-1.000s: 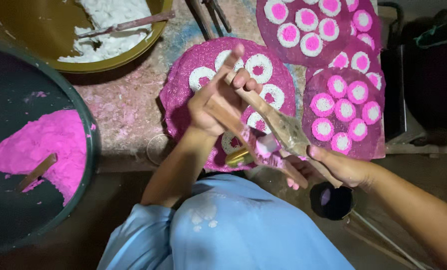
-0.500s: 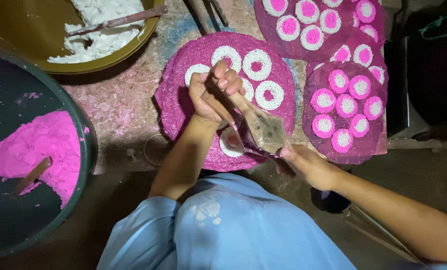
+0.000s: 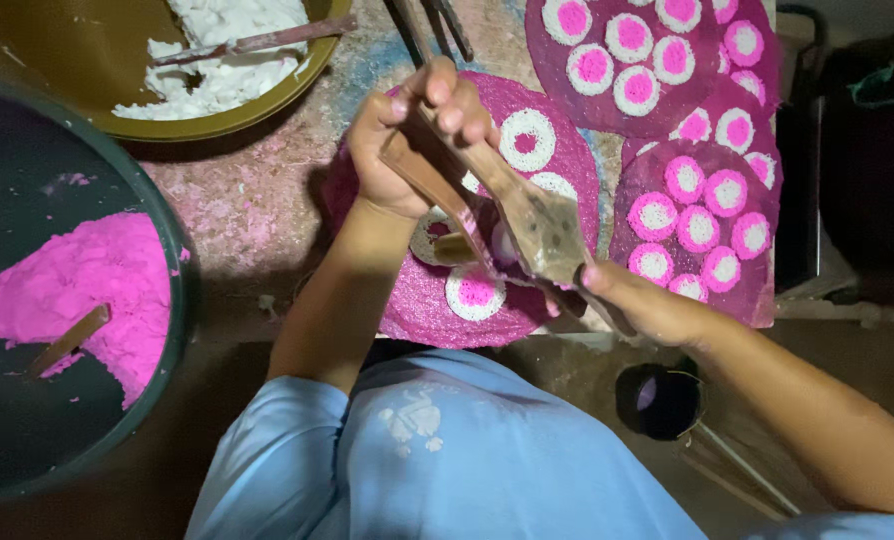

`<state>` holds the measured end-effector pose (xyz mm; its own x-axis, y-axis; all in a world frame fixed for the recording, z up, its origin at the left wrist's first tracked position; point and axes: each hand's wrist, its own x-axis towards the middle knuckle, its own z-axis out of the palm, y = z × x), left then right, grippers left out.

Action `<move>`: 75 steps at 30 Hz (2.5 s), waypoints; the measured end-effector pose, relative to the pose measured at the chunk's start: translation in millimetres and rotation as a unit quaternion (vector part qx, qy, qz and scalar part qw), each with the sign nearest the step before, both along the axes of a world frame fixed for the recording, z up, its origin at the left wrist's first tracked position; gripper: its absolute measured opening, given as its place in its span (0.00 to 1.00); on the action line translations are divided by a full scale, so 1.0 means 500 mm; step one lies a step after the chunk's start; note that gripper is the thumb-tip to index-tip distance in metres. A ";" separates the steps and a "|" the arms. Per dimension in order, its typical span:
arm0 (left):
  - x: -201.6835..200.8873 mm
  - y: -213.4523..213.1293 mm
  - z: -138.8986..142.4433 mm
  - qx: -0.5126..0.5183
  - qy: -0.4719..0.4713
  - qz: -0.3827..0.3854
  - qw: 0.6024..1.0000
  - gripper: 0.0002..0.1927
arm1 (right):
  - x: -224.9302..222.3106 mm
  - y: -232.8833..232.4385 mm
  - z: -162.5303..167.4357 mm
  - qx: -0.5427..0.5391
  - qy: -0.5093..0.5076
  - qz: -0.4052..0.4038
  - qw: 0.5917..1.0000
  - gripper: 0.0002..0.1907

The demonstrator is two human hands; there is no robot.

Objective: The person uses a hand-held wooden dough press to extrude white dough rings onto round pink trays, placing each ring beside the others and reloading the press with dough from a bowl between presses. At the end, the person lifts the lid off a steamer pot, releasing steam over a tray of the formed pink-and-white cakes.

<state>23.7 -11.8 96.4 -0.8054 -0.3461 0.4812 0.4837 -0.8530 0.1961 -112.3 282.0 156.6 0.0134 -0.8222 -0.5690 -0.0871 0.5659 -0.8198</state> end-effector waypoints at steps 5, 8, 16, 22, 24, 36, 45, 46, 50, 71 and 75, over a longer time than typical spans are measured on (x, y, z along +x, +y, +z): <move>-0.021 -0.025 -0.034 0.109 0.047 -0.009 0.993 0.11 | 0.007 -0.051 -0.016 0.171 0.045 -0.132 0.975 0.36; -0.030 -0.045 -0.079 0.103 0.058 0.003 0.993 0.12 | 0.021 -0.087 -0.040 -0.044 0.255 -0.003 0.966 0.41; -0.032 -0.037 -0.116 0.119 0.044 0.015 0.992 0.13 | 0.019 -0.098 -0.032 0.084 0.197 -0.016 0.977 0.40; -0.015 -0.075 -0.030 0.044 0.005 0.045 0.998 0.18 | 0.043 -0.127 -0.073 -0.028 0.167 -0.072 0.983 0.39; 0.007 -0.109 -0.021 -0.063 0.001 0.079 0.995 0.21 | 0.072 -0.123 -0.088 -0.120 0.039 -0.093 0.988 0.39; 0.068 -0.096 -0.176 -0.267 -0.546 0.181 0.773 0.29 | 0.104 -0.038 -0.014 -0.331 -0.127 -0.169 0.920 0.54; 0.254 0.172 -0.158 -0.492 -0.611 0.386 0.485 0.39 | 0.074 -0.003 -0.047 -0.221 -0.042 -0.147 0.963 0.52; 0.261 0.185 -0.149 -0.494 -0.591 0.424 0.477 0.42 | 0.066 0.000 -0.052 -0.208 -0.049 -0.132 0.968 0.52; 0.231 0.135 -0.101 -0.296 -0.450 0.438 0.720 0.45 | 0.047 -0.009 -0.066 -0.088 -0.075 -0.069 0.991 0.48; 0.043 0.005 -0.111 0.127 -0.132 0.114 0.976 0.16 | 0.056 -0.120 -0.018 0.054 0.148 -0.002 0.987 0.40; 0.023 0.012 -0.094 0.170 -0.127 0.105 0.971 0.14 | 0.033 -0.126 -0.019 0.089 0.200 -0.007 0.976 0.36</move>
<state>35.4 -5.8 49.1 -0.7778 -0.6197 0.1046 0.6267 -0.7773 0.0556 -95.6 219.2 147.0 -0.2487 -0.7086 -0.6604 -0.3711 0.6994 -0.6108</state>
